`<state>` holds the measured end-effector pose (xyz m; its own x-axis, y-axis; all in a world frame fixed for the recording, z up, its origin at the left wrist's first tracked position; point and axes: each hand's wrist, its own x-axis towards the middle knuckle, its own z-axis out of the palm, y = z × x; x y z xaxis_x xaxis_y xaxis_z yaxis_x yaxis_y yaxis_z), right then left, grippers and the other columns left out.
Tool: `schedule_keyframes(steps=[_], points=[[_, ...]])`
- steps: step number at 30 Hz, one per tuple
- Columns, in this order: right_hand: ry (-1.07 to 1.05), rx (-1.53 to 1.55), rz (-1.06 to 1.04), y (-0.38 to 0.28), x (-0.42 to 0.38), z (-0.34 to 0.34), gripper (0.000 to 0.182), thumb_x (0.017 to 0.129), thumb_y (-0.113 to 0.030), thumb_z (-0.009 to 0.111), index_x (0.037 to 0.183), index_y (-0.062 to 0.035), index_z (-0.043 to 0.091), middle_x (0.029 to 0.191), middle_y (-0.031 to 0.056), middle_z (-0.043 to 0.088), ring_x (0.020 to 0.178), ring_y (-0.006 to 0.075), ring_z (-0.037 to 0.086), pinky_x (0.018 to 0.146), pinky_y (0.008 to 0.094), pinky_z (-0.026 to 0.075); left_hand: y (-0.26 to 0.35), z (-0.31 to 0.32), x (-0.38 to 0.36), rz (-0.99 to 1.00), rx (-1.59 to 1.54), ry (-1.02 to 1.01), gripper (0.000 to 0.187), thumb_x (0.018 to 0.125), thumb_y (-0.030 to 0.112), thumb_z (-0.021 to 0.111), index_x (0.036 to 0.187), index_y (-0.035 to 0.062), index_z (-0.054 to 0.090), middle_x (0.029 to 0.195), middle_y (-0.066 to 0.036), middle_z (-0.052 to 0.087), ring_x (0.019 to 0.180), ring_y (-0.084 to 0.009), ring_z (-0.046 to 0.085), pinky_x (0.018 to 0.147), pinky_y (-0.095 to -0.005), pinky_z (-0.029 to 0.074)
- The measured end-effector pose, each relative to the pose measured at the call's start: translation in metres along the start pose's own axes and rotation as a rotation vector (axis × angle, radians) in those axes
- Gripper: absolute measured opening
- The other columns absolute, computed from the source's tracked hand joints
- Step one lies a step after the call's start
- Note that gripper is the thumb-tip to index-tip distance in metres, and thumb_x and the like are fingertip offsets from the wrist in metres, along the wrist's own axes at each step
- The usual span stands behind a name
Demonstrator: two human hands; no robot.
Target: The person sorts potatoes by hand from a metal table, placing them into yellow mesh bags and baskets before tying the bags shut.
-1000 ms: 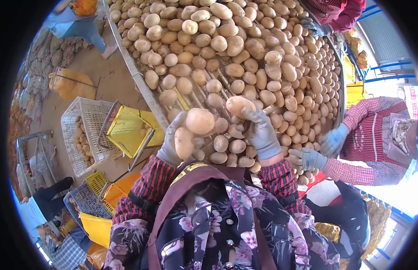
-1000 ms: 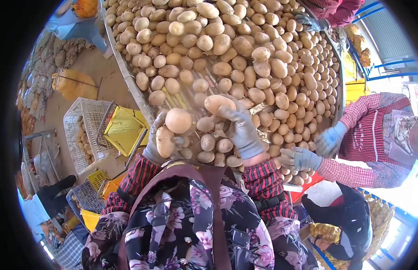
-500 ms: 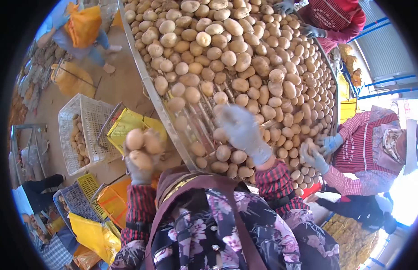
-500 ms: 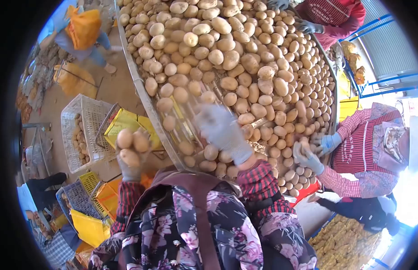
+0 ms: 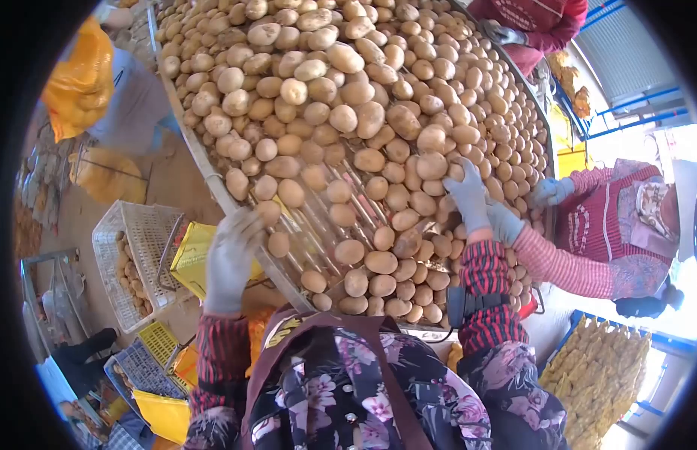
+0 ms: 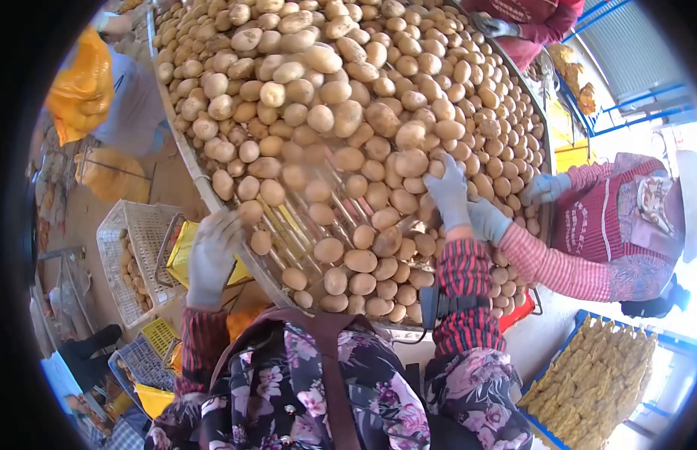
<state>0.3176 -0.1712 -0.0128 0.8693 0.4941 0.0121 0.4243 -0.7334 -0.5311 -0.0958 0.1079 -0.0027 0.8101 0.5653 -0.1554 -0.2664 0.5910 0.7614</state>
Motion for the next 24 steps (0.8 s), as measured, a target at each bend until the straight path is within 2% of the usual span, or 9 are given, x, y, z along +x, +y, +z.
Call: schedule_keyframes(steps=[4, 6, 11, 13, 15, 17, 19, 21, 24], points=[[-0.149, 0.729, 0.299, -0.039, -0.065, -0.021, 0.042, 0.09, -0.017, 0.066, 0.128, -0.0023, 0.056, 0.122, 0.0196, 0.059, 0.111, 0.0379, 0.058, 0.1, 0.0439, 0.046, -0.047, 0.119, 0.066, -0.48, -0.153, -0.142, 0.045, 0.105, 0.023, 0.039, 0.142, -0.0025, 0.042, 0.139, -0.016, 0.054, 0.128, -0.0258, 0.053, 0.11, -0.0406, 0.043], [-0.023, 0.528, -0.038, -0.06, -0.088, -0.027, 0.04, 0.099, -0.025, 0.06, 0.129, 0.0015, 0.056, 0.125, 0.0135, 0.062, 0.115, 0.0214, 0.058, 0.1, 0.033, 0.044, -0.086, 0.147, 0.082, -0.571, -0.209, -0.244, 0.044, 0.105, 0.024, 0.04, 0.142, -0.0007, 0.043, 0.138, -0.014, 0.055, 0.127, -0.0253, 0.053, 0.109, -0.0407, 0.043], [0.225, 0.467, -0.333, -0.047, -0.047, 0.01, 0.041, 0.097, -0.019, 0.06, 0.133, -0.0008, 0.052, 0.123, 0.0183, 0.059, 0.119, 0.036, 0.054, 0.104, 0.0433, 0.043, -0.13, 0.176, 0.097, -0.763, -0.789, -0.286, 0.041, 0.099, 0.02, 0.059, 0.135, 0.0027, 0.049, 0.126, -0.011, 0.061, 0.119, -0.0204, 0.058, 0.103, -0.0364, 0.046], [0.129, -0.082, -0.122, -0.045, -0.02, 0.023, 0.056, 0.086, -0.028, 0.072, 0.131, 0.0004, 0.053, 0.123, 0.0196, 0.06, 0.119, 0.0375, 0.054, 0.104, 0.0424, 0.043, -0.106, 0.176, 0.092, -0.286, 0.413, -0.296, 0.052, 0.087, 0.01, 0.072, 0.132, 0.0003, 0.049, 0.119, -0.009, 0.065, 0.108, -0.0185, 0.064, 0.097, -0.0335, 0.051], [0.083, -0.071, -0.095, -0.051, -0.003, 0.026, 0.063, 0.081, -0.031, 0.076, 0.131, 0.0003, 0.053, 0.121, 0.018, 0.06, 0.116, 0.0358, 0.055, 0.103, 0.0411, 0.044, -0.098, 0.165, 0.091, -0.037, 0.597, -0.334, 0.061, 0.078, 0.005, 0.078, 0.13, -0.0013, 0.049, 0.112, -0.008, 0.067, 0.1, -0.0178, 0.067, 0.091, -0.0318, 0.054], [0.037, -0.064, -0.069, -0.057, -0.002, 0.019, 0.071, 0.075, -0.034, 0.08, 0.131, 0.0003, 0.053, 0.12, 0.0164, 0.06, 0.114, 0.034, 0.057, 0.101, 0.0398, 0.045, -0.079, 0.166, 0.088, 0.006, 0.617, -0.43, 0.039, 0.095, 0.007, 0.063, 0.13, -0.0015, 0.047, 0.121, -0.013, 0.063, 0.109, -0.0194, 0.064, 0.096, -0.035, 0.055], [-0.137, 0.893, 0.054, -0.064, -0.023, 0.0, 0.07, 0.077, -0.034, 0.077, 0.133, -0.0007, 0.052, 0.118, 0.0115, 0.06, 0.111, 0.0252, 0.058, 0.098, 0.0359, 0.047, -0.084, 0.15, 0.087, -0.233, 0.077, -0.355, 0.042, 0.092, 0.002, 0.064, 0.13, -0.0027, 0.046, 0.125, -0.015, 0.062, 0.113, -0.0208, 0.063, 0.099, -0.0355, 0.054], [-0.125, 0.982, 0.003, -0.076, -0.047, -0.014, 0.066, 0.08, -0.031, 0.075, 0.135, -0.001, 0.051, 0.117, 0.0085, 0.059, 0.107, 0.017, 0.058, 0.092, 0.0298, 0.05, -0.075, 0.147, 0.082, 0.038, 0.842, -0.383, 0.034, 0.097, 0.006, 0.058, 0.128, -0.0026, 0.048, 0.125, -0.017, 0.061, 0.113, -0.024, 0.063, 0.1, -0.0391, 0.054], [-0.178, 1.185, 0.029, -0.093, -0.081, -0.027, 0.069, 0.081, -0.029, 0.077, 0.137, -0.0007, 0.048, 0.121, 0.0084, 0.057, 0.106, 0.016, 0.059, 0.085, 0.0263, 0.053, -0.071, 0.163, 0.083, -0.46, -0.033, -0.347, 0.041, 0.103, 0.023, 0.05, 0.136, -0.0012, 0.047, 0.128, -0.015, 0.06, 0.117, -0.0244, 0.061, 0.099, -0.0372, 0.054]])
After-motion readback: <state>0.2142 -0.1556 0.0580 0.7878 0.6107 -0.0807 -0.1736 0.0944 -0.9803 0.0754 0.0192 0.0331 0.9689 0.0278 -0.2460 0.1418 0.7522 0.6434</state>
